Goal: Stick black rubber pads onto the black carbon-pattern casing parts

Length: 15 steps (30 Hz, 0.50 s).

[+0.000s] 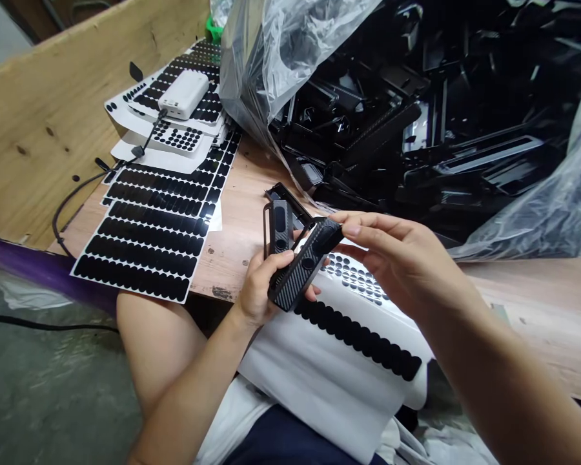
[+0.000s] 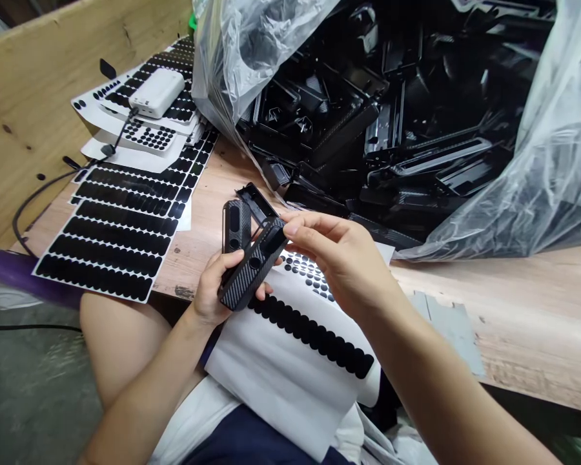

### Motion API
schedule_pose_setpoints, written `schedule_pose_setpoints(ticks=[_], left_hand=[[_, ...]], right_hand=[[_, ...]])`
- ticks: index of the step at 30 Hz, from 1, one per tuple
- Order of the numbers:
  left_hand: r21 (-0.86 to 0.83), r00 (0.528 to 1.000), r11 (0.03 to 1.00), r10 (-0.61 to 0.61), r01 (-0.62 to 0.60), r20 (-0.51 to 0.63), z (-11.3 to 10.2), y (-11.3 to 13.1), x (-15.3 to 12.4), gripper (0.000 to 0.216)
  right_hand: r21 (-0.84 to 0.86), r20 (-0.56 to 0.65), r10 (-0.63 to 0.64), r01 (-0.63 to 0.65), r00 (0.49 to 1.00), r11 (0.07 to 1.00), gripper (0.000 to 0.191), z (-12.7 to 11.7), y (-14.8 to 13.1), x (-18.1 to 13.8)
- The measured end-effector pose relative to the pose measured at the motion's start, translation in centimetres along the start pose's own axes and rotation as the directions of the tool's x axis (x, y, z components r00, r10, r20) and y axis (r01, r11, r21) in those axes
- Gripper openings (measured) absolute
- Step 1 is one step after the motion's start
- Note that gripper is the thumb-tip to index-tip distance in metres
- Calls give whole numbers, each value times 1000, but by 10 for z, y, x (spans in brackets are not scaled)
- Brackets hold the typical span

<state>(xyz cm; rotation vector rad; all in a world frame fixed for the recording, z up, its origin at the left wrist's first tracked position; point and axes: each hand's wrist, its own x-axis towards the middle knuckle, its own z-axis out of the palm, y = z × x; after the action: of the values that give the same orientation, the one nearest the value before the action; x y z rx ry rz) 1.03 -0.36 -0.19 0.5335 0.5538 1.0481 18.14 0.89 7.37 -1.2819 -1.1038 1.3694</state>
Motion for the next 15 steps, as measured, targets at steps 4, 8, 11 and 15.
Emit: schedule_pose_setpoints(ticks=[4,8,11,15], left_hand=[[32,1000,999,11,-11,8,2,2,-1,58],[48,1000,999,9,-10,17,4,3,-1,64],[44,1000,999,17,-17,6,3,1,-1,64],[30,1000,999,25,-25,-4,2,0,-1,59]], right_hand=[[-12,23,-40,40,999,999,17,3,0,-1],[-22,16,-57,57,998,998,16,3,1,0],[-41,6,-76,76,997,996,17,3,1,1],[-65,0,-92,92,996,994,20,4,1,2]])
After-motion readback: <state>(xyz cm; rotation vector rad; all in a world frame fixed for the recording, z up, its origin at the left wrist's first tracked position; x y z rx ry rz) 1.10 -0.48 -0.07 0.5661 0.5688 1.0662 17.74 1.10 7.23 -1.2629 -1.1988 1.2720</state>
